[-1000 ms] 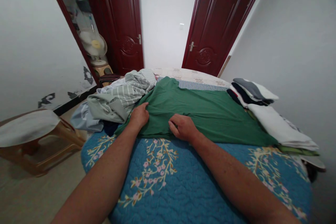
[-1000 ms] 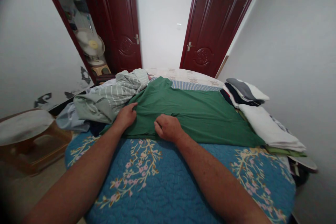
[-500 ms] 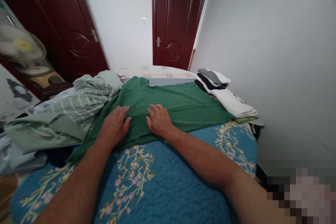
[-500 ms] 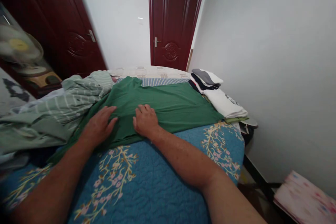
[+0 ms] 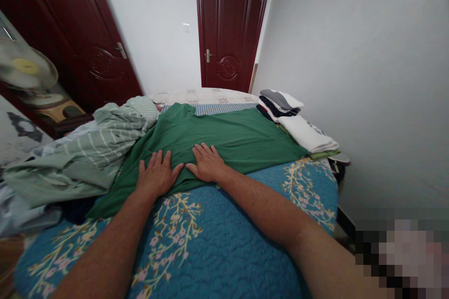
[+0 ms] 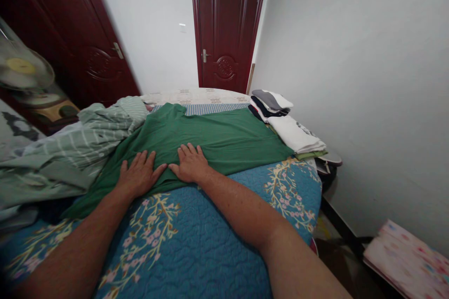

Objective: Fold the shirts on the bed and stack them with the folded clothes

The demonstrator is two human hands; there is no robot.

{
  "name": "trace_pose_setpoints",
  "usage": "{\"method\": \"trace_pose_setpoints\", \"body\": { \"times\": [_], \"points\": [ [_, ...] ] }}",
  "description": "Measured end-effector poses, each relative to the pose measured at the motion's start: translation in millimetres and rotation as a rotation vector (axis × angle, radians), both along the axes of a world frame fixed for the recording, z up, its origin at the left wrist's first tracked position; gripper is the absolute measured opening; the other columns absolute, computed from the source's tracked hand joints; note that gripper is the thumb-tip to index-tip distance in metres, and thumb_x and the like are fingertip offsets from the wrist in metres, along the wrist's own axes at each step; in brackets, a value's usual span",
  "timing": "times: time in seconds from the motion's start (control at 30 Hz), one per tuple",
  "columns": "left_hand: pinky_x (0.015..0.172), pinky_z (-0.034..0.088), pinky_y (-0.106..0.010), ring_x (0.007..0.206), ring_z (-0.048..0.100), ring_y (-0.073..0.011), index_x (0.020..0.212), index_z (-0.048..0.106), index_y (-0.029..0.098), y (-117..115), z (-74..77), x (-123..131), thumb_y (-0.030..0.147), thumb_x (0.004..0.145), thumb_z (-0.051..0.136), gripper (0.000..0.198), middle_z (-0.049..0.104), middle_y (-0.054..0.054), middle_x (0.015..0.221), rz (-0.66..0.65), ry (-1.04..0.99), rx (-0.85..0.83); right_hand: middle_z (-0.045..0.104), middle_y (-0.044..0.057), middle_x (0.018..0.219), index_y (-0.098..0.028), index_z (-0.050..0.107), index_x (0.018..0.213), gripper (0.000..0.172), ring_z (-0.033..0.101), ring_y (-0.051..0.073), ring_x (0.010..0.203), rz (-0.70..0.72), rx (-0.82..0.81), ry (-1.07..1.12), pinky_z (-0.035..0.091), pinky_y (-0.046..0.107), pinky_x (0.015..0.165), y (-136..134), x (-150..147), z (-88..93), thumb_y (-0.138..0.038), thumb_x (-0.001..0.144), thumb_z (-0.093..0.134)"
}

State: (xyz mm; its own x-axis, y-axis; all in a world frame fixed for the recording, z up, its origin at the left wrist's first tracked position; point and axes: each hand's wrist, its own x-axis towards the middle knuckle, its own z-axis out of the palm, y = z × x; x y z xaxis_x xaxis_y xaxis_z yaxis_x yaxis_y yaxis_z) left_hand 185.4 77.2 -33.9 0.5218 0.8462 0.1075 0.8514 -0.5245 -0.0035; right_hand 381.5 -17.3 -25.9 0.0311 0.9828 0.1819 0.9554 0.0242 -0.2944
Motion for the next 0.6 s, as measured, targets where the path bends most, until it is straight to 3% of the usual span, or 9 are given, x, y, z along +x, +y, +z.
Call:
{"method": "trace_pose_setpoints", "body": {
  "times": [0.17,0.3,0.6],
  "points": [
    [0.126,0.020,-0.074,0.165,0.024,-0.0419,0.170,0.035,0.011,-5,5.0,0,0.071,0.102,0.024,0.092,0.029,-0.024,0.176,0.041,0.005,-0.016,0.028,0.017,0.177,-0.010,0.034,0.169,0.088,0.021,0.035,0.165,-0.099,0.008,0.001,0.016,0.058,0.134,-9,17,-2.2,-0.071,0.106,0.036],
    [0.126,0.021,-0.074,0.165,0.023,-0.0429,0.170,0.035,0.010,-6,5.4,0,0.073,0.101,0.025,0.094,0.029,-0.025,0.176,0.067,-0.023,-0.016,0.025,0.019,0.178,-0.007,0.032,0.170,0.091,0.018,0.035,0.166,-0.174,-0.021,-0.017,0.014,0.058,0.134,-30,49,-1.0,-0.071,0.106,0.034],
    [0.127,0.022,-0.071,0.164,0.023,-0.0425,0.169,0.034,0.006,-6,2.2,-6,0.075,0.100,0.023,0.099,0.028,-0.025,0.176,0.078,-0.027,-0.012,0.026,0.020,0.177,-0.006,0.032,0.169,0.085,0.020,0.034,0.166,-0.452,-0.124,-0.119,0.016,0.056,0.133,-103,171,-2.1,-0.066,0.109,0.030]
  ]
}}
